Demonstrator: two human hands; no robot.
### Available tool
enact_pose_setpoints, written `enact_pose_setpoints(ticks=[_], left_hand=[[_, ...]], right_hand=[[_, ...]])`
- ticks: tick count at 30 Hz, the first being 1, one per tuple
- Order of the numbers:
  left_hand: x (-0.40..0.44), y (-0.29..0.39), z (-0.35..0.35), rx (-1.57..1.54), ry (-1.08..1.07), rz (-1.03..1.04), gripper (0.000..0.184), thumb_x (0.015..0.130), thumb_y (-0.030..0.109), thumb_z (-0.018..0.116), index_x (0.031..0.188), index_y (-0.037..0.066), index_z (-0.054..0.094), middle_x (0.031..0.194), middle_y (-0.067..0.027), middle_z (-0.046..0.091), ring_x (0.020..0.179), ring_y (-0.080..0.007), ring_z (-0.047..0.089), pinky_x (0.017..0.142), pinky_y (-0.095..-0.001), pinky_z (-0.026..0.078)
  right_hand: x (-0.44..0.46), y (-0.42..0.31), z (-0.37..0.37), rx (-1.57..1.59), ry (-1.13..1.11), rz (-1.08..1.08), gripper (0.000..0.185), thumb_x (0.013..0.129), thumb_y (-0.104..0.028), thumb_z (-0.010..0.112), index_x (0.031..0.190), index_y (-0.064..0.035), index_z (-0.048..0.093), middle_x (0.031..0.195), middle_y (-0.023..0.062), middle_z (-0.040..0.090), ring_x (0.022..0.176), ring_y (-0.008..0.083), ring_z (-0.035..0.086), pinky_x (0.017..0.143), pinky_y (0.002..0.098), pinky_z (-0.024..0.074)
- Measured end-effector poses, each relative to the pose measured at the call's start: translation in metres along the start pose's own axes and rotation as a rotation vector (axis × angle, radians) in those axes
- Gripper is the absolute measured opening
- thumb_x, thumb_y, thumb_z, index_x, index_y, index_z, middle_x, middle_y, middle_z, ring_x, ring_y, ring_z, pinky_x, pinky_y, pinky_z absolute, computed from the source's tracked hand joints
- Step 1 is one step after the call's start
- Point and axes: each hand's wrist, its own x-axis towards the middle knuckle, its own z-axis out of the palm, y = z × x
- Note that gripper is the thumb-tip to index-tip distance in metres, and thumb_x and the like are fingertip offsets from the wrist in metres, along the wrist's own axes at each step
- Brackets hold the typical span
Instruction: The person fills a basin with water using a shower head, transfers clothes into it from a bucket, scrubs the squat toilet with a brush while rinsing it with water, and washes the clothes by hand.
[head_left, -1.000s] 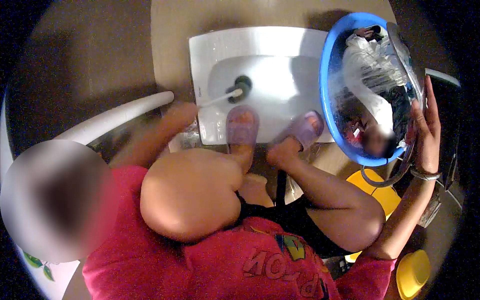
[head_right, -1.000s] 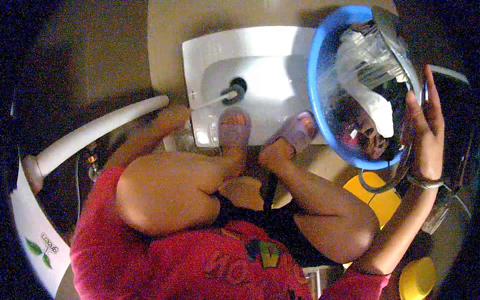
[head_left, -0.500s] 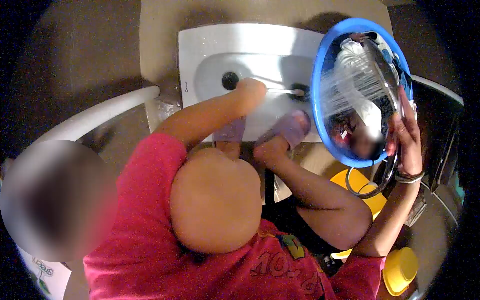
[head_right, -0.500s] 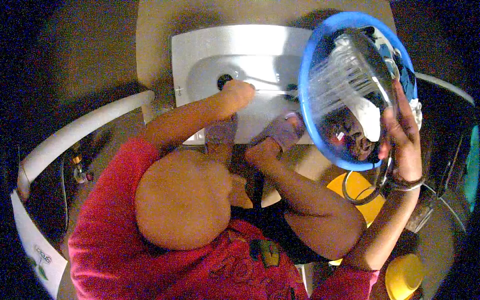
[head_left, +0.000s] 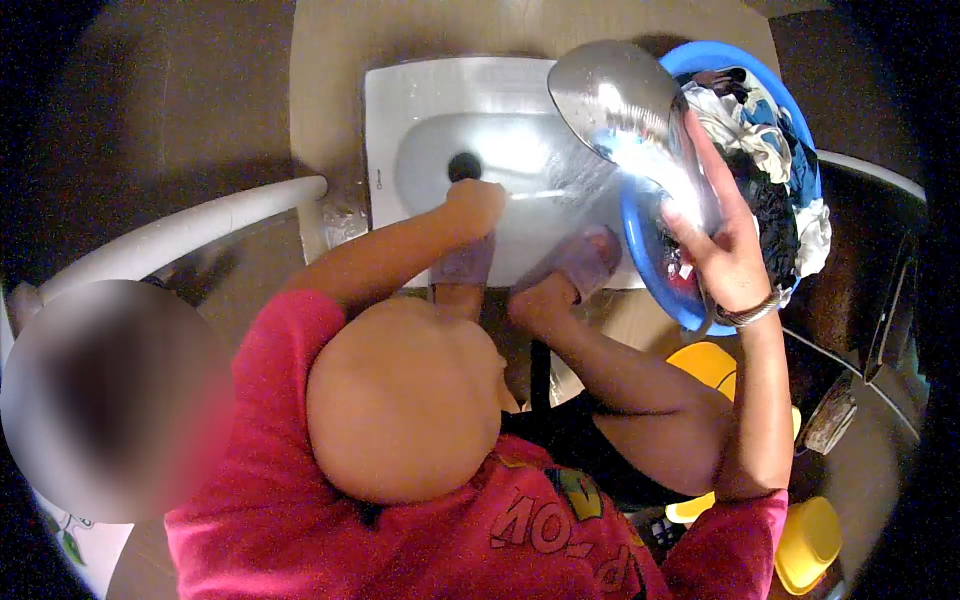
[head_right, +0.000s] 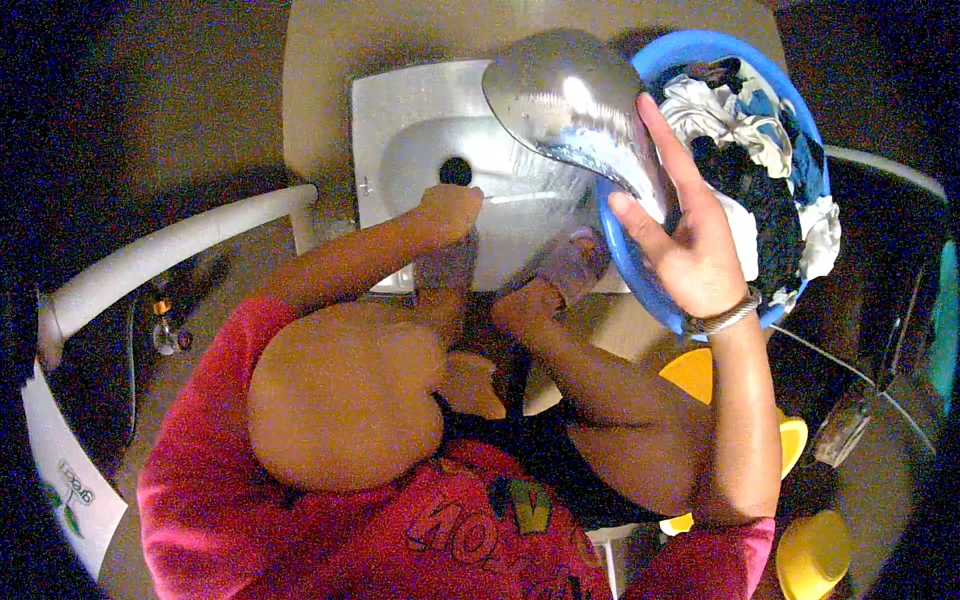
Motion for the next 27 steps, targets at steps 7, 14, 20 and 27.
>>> enact_pose_setpoints(ticks=[7, 14, 20, 27], left_hand=[[-0.003, -0.009, 0.005, -0.042, 0.060, -0.015, 0.020, 0.072, 0.012, 0.061, 0.091, 0.005, 0.065, 0.082, -0.0151, 0.067, 0.079, -0.0323, 0.066, 0.066, -0.0420, 0.053], [0.012, -0.005, -0.013, 0.049, 0.342, 0.280, 0.036, 0.079, 0.014, 0.053, 0.114, 0.004, 0.053, 0.102, -0.0212, 0.060, 0.083, -0.0332, 0.064, 0.067, -0.0444, 0.052], [0.057, -0.016, 0.008, -0.125, 0.494, 0.466, 0.036, 0.078, 0.008, 0.048, 0.113, 0.000, 0.051, 0.098, -0.0234, 0.060, 0.088, -0.0377, 0.060, 0.082, -0.0471, 0.047], [0.081, -0.119, -0.004, 0.036, 0.288, 0.512, 0.027, 0.072, 0.024, 0.066, 0.093, 0.008, 0.064, 0.085, -0.0090, 0.065, 0.086, -0.0273, 0.060, 0.069, -0.0432, 0.049]], right_hand=[[0.008, 0.008, 0.011, -0.090, -0.015, -0.021, 0.071, 0.081, 0.000, 0.060, 0.142, -0.0065, 0.022, 0.143, 0.0140, 0.032, 0.131, 0.0213, 0.032, 0.108, 0.0300, 0.0191], [0.017, 0.022, 0.043, -0.067, -0.011, -0.193, 0.074, 0.079, 0.006, 0.057, 0.142, -0.0104, 0.022, 0.146, 0.0107, 0.026, 0.116, 0.0135, 0.045, 0.059, 0.0188, 0.0458], [0.026, -0.001, 0.065, 0.096, -0.030, -0.135, 0.076, 0.080, 0.008, 0.054, 0.143, -0.0064, 0.015, 0.148, 0.0086, 0.021, 0.137, 0.0161, 0.013, 0.110, 0.0324, 0.0135], [0.034, -0.010, 0.090, 0.352, 0.011, -0.232, 0.081, 0.077, 0.011, 0.054, 0.144, -0.0063, 0.012, 0.148, 0.0112, 0.018, 0.136, 0.0199, 0.016, 0.109, 0.0307, 0.0151]])
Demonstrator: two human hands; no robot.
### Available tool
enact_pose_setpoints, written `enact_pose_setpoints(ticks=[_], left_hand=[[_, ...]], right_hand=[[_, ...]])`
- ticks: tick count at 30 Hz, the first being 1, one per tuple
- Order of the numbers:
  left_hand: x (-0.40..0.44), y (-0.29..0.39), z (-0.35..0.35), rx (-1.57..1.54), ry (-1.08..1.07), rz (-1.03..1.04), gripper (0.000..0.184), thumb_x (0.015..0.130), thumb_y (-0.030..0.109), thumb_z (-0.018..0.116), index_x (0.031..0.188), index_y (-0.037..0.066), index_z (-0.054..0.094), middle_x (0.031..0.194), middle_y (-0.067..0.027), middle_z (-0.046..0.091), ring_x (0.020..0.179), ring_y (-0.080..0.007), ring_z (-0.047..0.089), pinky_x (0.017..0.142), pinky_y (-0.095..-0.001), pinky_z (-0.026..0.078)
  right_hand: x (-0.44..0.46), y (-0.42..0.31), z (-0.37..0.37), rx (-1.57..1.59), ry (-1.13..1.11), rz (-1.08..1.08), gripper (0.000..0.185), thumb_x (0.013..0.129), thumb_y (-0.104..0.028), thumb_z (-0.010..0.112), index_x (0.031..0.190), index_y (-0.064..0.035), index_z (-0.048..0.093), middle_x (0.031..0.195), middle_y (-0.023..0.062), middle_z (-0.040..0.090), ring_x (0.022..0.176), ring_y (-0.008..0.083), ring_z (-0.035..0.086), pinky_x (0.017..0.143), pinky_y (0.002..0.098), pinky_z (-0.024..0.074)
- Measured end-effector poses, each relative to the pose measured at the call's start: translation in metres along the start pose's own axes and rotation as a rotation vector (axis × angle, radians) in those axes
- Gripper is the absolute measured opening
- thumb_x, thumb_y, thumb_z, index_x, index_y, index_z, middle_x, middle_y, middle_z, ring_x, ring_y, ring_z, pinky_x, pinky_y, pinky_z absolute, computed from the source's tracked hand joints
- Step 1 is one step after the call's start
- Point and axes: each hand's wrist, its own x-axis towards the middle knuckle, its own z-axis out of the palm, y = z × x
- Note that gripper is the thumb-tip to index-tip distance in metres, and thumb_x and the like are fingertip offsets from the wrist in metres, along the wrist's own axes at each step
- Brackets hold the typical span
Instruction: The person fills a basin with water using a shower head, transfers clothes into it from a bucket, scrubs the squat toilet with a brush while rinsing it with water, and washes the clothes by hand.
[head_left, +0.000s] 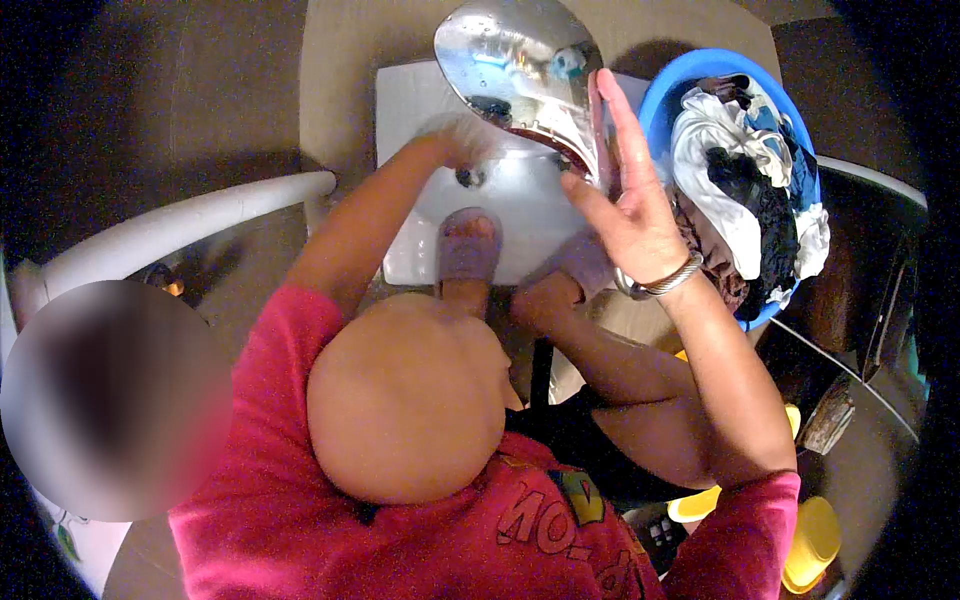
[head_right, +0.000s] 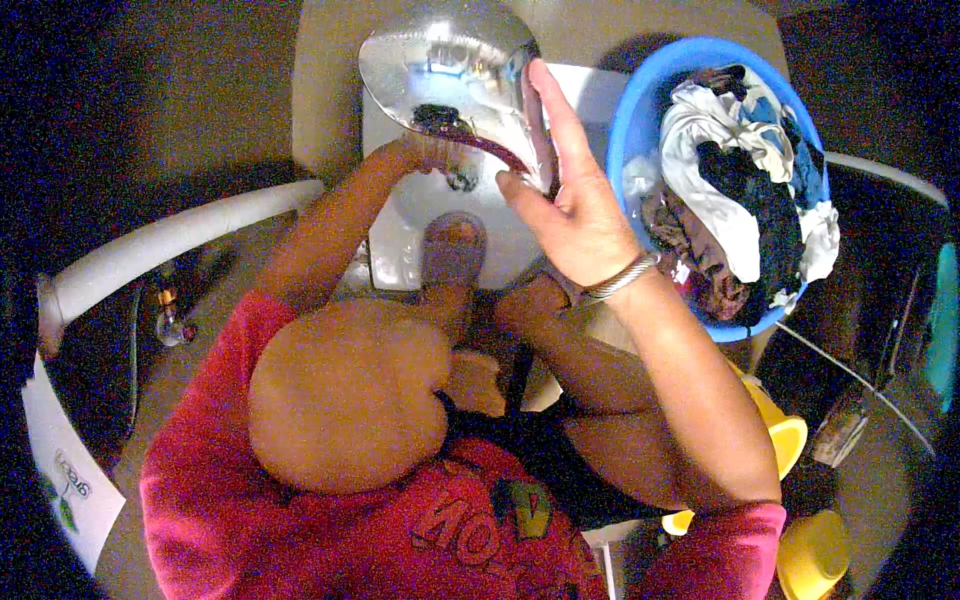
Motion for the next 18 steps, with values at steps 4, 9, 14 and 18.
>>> enact_pose_setpoints(ticks=[4, 9, 14, 18], left_hand=[[-0.014, 0.034, -0.071, -0.748, -0.222, -0.725, 0.028, 0.081, 0.028, 0.064, 0.101, 0.009, 0.063, 0.068, -0.0070, 0.062, 0.052, -0.0137, 0.059, 0.044, -0.0293, 0.048], [-0.008, -0.013, -0.026, 0.044, -0.047, -0.288, 0.037, 0.082, 0.035, 0.060, 0.110, 0.012, 0.059, 0.105, -0.0141, 0.061, 0.102, -0.0266, 0.056, 0.088, -0.0429, 0.045], [-0.011, 0.000, -0.004, 0.055, 0.238, -0.035, 0.045, 0.079, 0.039, 0.061, 0.113, 0.010, 0.059, 0.112, -0.0128, 0.060, 0.104, -0.0264, 0.056, 0.090, -0.0378, 0.044], [-0.048, 0.099, -0.053, -0.265, -0.218, -0.490, 0.038, 0.077, 0.033, 0.061, 0.104, 0.006, 0.062, 0.101, -0.0163, 0.063, 0.094, -0.0324, 0.061, 0.082, -0.0404, 0.049]], right_hand=[[0.010, 0.012, -0.010, -0.133, 0.121, -0.063, 0.080, 0.077, 0.006, 0.057, 0.143, -0.0054, 0.013, 0.148, 0.0109, 0.020, 0.132, 0.0203, 0.022, 0.107, 0.0308, 0.0210], [0.004, -0.009, -0.001, 0.121, -0.037, 0.370, 0.078, 0.079, -0.002, 0.062, 0.143, -0.0135, 0.019, 0.142, 0.0069, 0.032, 0.074, 0.0053, 0.045, 0.056, 0.0190, 0.0413], [-0.002, 0.006, -0.002, -0.029, -0.218, 0.392, 0.075, 0.081, -0.002, 0.060, 0.143, -0.0177, 0.021, 0.140, 0.0035, 0.036, 0.069, 0.0053, 0.045, 0.055, 0.0186, 0.0405], [-0.005, -0.013, -0.043, -0.287, -0.374, 0.669, 0.073, 0.080, -0.002, 0.059, 0.142, -0.0177, 0.025, 0.139, 0.0038, 0.039, 0.058, 0.0035, 0.042, 0.051, 0.0176, 0.0388]])
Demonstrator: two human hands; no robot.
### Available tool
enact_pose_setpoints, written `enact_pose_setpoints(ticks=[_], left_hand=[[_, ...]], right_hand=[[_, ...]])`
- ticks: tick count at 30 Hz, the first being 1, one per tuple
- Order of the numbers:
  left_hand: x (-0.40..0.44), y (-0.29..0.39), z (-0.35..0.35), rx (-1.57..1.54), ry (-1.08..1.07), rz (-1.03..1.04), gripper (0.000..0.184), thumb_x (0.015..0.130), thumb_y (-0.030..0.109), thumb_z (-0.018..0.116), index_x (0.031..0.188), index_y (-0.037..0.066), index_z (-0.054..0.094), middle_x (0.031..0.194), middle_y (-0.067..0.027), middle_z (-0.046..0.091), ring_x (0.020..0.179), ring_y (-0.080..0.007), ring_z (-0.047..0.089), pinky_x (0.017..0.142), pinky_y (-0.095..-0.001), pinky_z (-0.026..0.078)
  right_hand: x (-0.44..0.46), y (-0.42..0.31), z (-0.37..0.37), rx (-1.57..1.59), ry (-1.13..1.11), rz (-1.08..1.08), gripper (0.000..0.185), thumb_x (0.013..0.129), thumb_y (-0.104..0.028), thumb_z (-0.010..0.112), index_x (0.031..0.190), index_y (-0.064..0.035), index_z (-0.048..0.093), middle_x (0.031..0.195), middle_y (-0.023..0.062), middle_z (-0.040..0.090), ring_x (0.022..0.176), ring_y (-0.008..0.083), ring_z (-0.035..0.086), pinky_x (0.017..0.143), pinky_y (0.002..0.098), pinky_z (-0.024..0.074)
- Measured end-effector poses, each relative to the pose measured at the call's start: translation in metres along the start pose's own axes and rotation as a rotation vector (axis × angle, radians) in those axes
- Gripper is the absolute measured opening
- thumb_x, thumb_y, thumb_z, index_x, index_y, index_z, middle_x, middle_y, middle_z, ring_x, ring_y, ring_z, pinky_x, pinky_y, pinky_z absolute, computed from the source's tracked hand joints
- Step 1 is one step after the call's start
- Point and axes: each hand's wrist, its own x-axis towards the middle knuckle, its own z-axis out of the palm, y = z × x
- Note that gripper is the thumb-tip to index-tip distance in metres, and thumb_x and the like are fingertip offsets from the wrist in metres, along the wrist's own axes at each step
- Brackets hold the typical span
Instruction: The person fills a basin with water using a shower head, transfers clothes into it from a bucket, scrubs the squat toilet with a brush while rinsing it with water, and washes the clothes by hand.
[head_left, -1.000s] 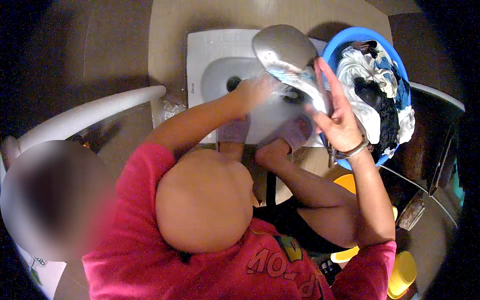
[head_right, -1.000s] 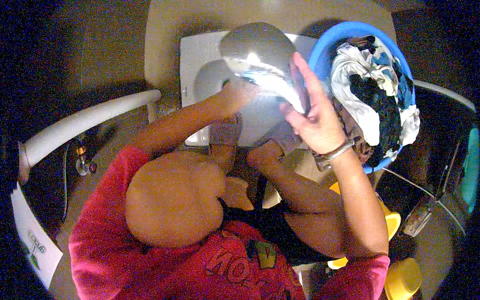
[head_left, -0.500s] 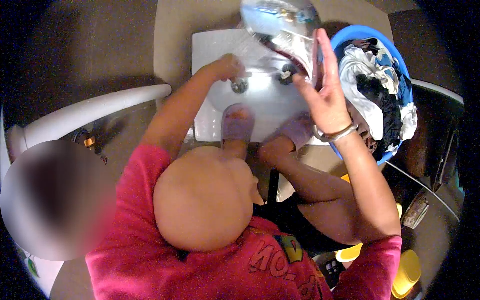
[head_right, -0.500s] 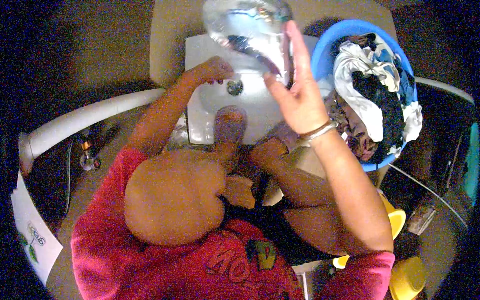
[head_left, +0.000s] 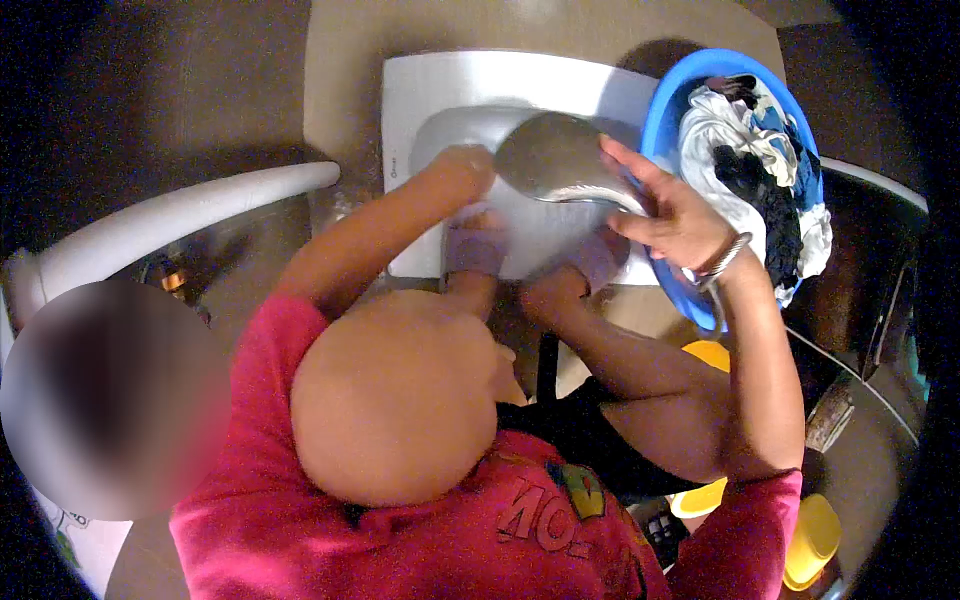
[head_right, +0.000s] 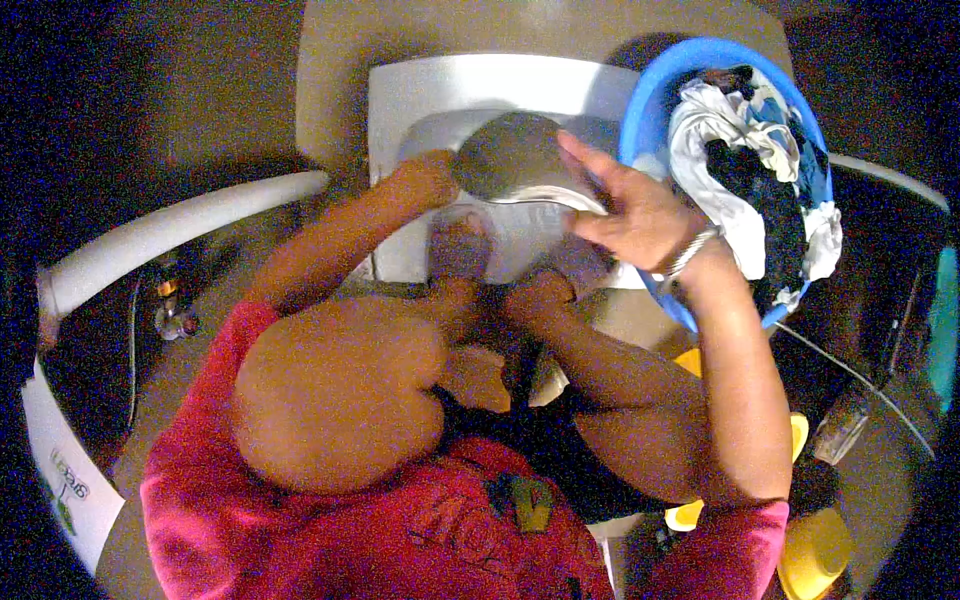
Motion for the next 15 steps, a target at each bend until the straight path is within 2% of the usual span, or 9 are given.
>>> enact_pose_setpoints(ticks=[1, 4, 5, 7, 9, 11, 13, 14, 15], left_hand=[[-0.014, 0.024, -0.009, 0.284, 0.050, 0.096, 0.037, 0.068, 0.034, 0.070, 0.094, 0.007, 0.067, 0.090, -0.0196, 0.065, 0.087, -0.0321, 0.064, 0.076, -0.0404, 0.051], [-0.011, 0.042, -0.003, 0.192, -0.175, 0.019, 0.035, 0.066, 0.032, 0.071, 0.088, 0.004, 0.067, 0.087, -0.0219, 0.064, 0.084, -0.0355, 0.063, 0.072, -0.0434, 0.051], [-0.012, 0.043, -0.005, 0.192, -0.178, 0.030, 0.035, 0.066, 0.032, 0.071, 0.088, 0.004, 0.067, 0.087, -0.0219, 0.064, 0.084, -0.0355, 0.063, 0.072, -0.0434, 0.051], [-0.014, 0.037, -0.011, 0.132, -0.219, 0.158, 0.033, 0.069, 0.029, 0.069, 0.088, 0.003, 0.066, 0.088, -0.0224, 0.064, 0.085, -0.0357, 0.063, 0.073, -0.0435, 0.051], [-0.013, 0.035, -0.014, 0.182, -0.216, 0.159, 0.029, 0.070, 0.027, 0.067, 0.087, 0.004, 0.067, 0.088, -0.0222, 0.064, 0.085, -0.0356, 0.063, 0.073, -0.0437, 0.051], [-0.010, 0.028, -0.010, 0.235, -0.216, 0.163, 0.026, 0.071, 0.025, 0.066, 0.087, 0.004, 0.067, 0.088, -0.0220, 0.064, 0.085, -0.0355, 0.063, 0.073, -0.0438, 0.051], [-0.009, 0.022, -0.001, 0.272, -0.091, 0.198, 0.021, 0.073, 0.021, 0.062, 0.086, 0.005, 0.066, 0.087, -0.0212, 0.064, 0.083, -0.0350, 0.063, 0.072, -0.0437, 0.051], [-0.010, 0.022, 0.008, 0.280, -0.091, 0.195, 0.021, 0.073, 0.021, 0.062, 0.086, 0.005, 0.066, 0.087, -0.0212, 0.064, 0.083, -0.0350, 0.063, 0.072, -0.0437, 0.051], [-0.010, 0.023, 0.018, 0.283, -0.103, 0.177, 0.021, 0.073, 0.021, 0.062, 0.087, 0.005, 0.066, 0.086, -0.0212, 0.064, 0.083, -0.0351, 0.063, 0.072, -0.0437, 0.051]], right_hand=[[-0.009, -0.006, -0.010, -0.044, -0.036, 0.143, 0.072, 0.080, -0.002, 0.060, 0.142, -0.0169, 0.026, 0.138, 0.0047, 0.040, 0.058, 0.0038, 0.043, 0.052, 0.0180, 0.0394], [-0.024, 0.023, -0.038, 0.018, 0.009, 0.185, 0.070, 0.080, -0.001, 0.058, 0.142, -0.0144, 0.027, 0.132, 0.0049, 0.044, 0.054, 0.0043, 0.043, 0.049, 0.0190, 0.0400], [-0.030, 0.029, -0.045, 0.058, 0.033, 0.215, 0.070, 0.080, 0.000, 0.057, 0.142, -0.0137, 0.027, 0.129, 0.0049, 0.046, 0.052, 0.0046, 0.044, 0.047, 0.0193, 0.0403], [-0.034, 0.037, -0.048, 0.095, 0.086, 0.166, 0.073, 0.078, -0.004, 0.060, 0.141, -0.0171, 0.026, 0.086, 0.0032, 0.057, 0.047, 0.0057, 0.040, 0.041, 0.0195, 0.0369], [-0.037, 0.039, -0.046, 0.119, 0.079, 0.121, 0.074, 0.077, -0.004, 0.060, 0.141, -0.0174, 0.026, 0.086, 0.0029, 0.057, 0.047, 0.0057, 0.040, 0.041, 0.0197, 0.0372], [-0.037, 0.032, -0.039, 0.146, 0.020, 0.166, 0.073, 0.078, 0.003, 0.054, 0.142, -0.0178, 0.026, 0.117, -0.0001, 0.053, 0.048, 0.0056, 0.042, 0.045, 0.0185, 0.0390], [-0.030, 0.029, -0.022, 0.161, -0.007, -0.015, 0.075, 0.077, 0.003, 0.054, 0.143, -0.0196, 0.024, 0.132, 0.0026, 0.044, 0.053, 0.0042, 0.044, 0.047, 0.0171, 0.0389], [-0.024, 0.027, -0.009, 0.225, -0.010, -0.052, 0.076, 0.078, 0.003, 0.054, 0.143, -0.0214, 0.022, 0.144, 0.0028, 0.029, 0.061, 0.0026, 0.045, 0.051, 0.0158, 0.0397], [-0.020, 0.027, 0.000, 0.227, -0.014, -0.128, 0.076, 0.079, 0.002, 0.054, 0.144, -0.0213, 0.020, 0.148, 0.0016, 0.022, 0.067, 0.0018, 0.044, 0.055, 0.0159, 0.0405]])
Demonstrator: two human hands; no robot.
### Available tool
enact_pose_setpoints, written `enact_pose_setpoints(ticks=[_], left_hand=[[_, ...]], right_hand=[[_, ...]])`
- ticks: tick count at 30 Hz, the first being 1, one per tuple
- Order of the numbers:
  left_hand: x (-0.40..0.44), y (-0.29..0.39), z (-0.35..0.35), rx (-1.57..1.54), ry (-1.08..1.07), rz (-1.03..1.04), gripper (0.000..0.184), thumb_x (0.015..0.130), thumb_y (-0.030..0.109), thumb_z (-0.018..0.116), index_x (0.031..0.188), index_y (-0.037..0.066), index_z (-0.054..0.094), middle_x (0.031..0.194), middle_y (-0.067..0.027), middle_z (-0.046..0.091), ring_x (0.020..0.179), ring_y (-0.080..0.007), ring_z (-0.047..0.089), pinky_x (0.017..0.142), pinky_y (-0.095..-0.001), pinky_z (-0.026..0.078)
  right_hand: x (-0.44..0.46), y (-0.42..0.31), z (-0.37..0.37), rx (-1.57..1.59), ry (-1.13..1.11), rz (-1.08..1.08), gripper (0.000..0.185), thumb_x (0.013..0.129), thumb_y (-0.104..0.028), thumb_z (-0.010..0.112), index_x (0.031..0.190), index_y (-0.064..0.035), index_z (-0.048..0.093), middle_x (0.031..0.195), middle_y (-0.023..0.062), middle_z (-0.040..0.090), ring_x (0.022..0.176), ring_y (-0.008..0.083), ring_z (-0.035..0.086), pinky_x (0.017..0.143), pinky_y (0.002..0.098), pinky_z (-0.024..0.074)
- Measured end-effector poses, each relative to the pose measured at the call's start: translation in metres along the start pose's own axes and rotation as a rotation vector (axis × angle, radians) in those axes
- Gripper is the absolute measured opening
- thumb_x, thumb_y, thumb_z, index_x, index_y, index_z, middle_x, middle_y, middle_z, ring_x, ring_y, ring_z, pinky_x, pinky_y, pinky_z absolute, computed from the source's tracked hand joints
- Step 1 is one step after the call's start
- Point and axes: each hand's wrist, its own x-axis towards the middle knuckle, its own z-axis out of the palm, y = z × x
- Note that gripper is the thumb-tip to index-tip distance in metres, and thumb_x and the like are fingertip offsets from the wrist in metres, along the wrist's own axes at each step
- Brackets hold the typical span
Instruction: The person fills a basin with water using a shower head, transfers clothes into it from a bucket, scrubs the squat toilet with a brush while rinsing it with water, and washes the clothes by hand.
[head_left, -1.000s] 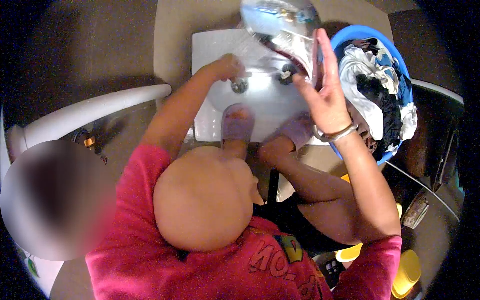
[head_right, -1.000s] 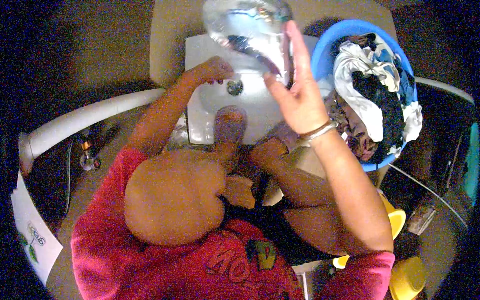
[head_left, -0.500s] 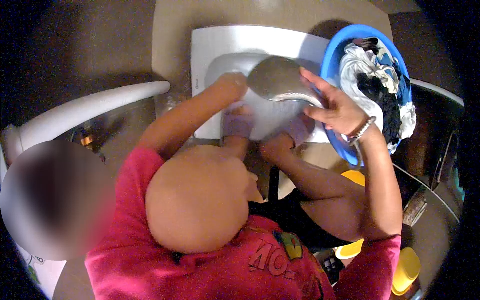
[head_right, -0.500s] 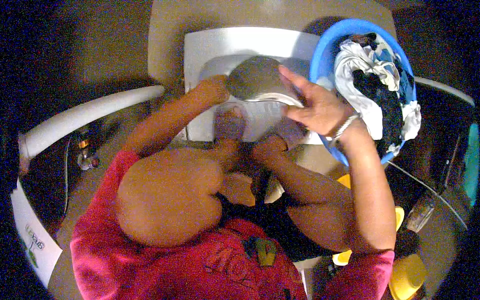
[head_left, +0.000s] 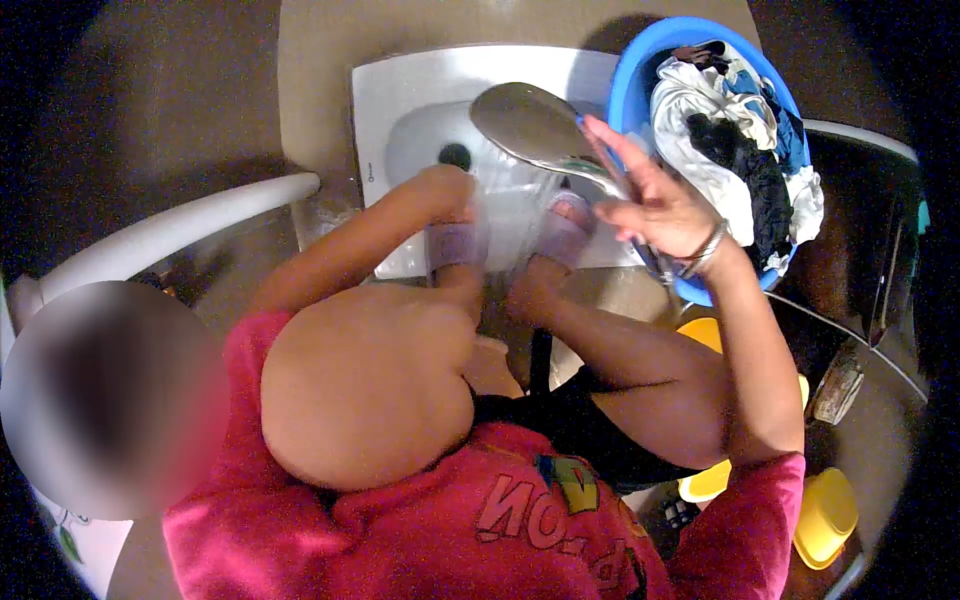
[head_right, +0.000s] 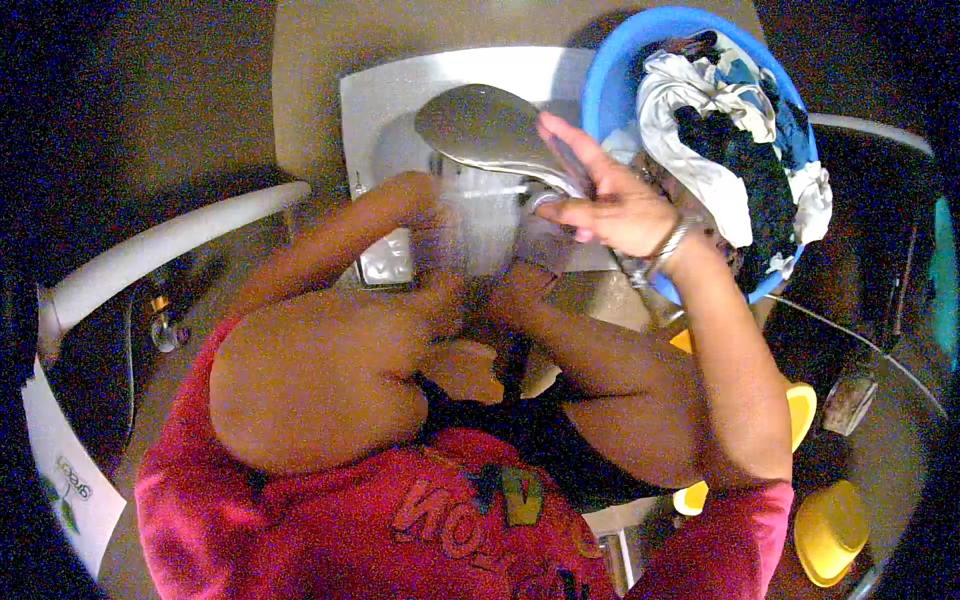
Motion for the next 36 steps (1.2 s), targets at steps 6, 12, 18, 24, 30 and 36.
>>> enact_pose_setpoints(ticks=[6, 12, 18, 24, 30, 36], left_hand=[[-0.014, 0.045, -0.006, -0.044, -0.070, -0.045, 0.023, 0.074, 0.020, 0.059, 0.091, 0.005, 0.063, 0.084, -0.0207, 0.064, 0.080, -0.0356, 0.063, 0.070, -0.0435, 0.051], [-0.007, 0.027, -0.015, -0.064, -0.038, 0.054, 0.025, 0.075, 0.019, 0.056, 0.095, 0.004, 0.060, 0.082, -0.0203, 0.064, 0.078, -0.0362, 0.063, 0.068, -0.0434, 0.051], [0.012, 0.019, -0.001, 0.192, 0.349, 0.279, 0.020, 0.082, 0.017, 0.050, 0.094, 0.005, 0.060, 0.086, -0.0148, 0.063, 0.080, -0.0303, 0.063, 0.067, -0.0396, 0.051], [0.091, 0.024, 0.005, 0.202, 0.409, 0.207, 0.039, 0.092, 0.029, 0.040, 0.112, -0.002, 0.054, 0.089, -0.0136, 0.063, 0.086, -0.0300, 0.062, 0.068, -0.0425, 0.051], [0.112, -0.022, -0.002, 0.022, 0.189, -0.096, 0.034, 0.095, 0.023, 0.036, 0.126, 0.032, 0.048, 0.094, -0.0152, 0.063, 0.089, -0.0315, 0.062, 0.074, -0.0422, 0.051], [0.063, -0.085, 0.066, 0.058, 0.234, -0.216, 0.031, 0.088, 0.018, 0.045, 0.117, 0.012, 0.050, 0.087, -0.0156, 0.064, 0.082, -0.0328, 0.064, 0.068, -0.0436, 0.052]], right_hand=[[0.010, 0.019, 0.029, 0.215, -0.039, 0.008, 0.076, 0.079, 0.002, 0.055, 0.144, -0.0195, 0.020, 0.146, 0.0005, 0.026, 0.075, 0.0029, 0.045, 0.057, 0.0159, 0.0403], [0.006, 0.056, -0.013, -0.453, -0.086, -0.042, 0.071, 0.076, 0.004, 0.053, 0.141, -0.0108, 0.028, 0.143, 0.0056, 0.033, 0.128, 0.0179, 0.036, 0.106, 0.0284, 0.0275], [-0.002, 0.045, -0.051, -0.479, 0.522, -0.277, 0.068, 0.080, -0.001, 0.059, 0.140, -0.0066, 0.028, 0.144, 0.0111, 0.030, 0.133, 0.0204, 0.028, 0.108, 0.0301, 0.0229], [-0.014, -0.017, -0.056, -0.342, 0.805, -0.118, 0.076, 0.079, -0.009, 0.066, 0.142, -0.0083, 0.023, 0.138, 0.0128, 0.038, 0.109, 0.0181, 0.050, 0.072, 0.0251, 0.0507], [-0.023, -0.037, -0.062, -0.335, 0.804, -0.225, 0.070, 0.079, -0.004, 0.065, 0.139, -0.0068, 0.030, 0.135, 0.0101, 0.041, 0.103, 0.0141, 0.050, 0.067, 0.0214, 0.0486], [-0.015, -0.034, -0.077, -0.413, 0.776, -0.261, 0.066, 0.078, 0.000, 0.063, 0.137, -0.0020, 0.033, 0.133, 0.0128, 0.043, 0.120, 0.0196, 0.041, 0.101, 0.0305, 0.0322]])
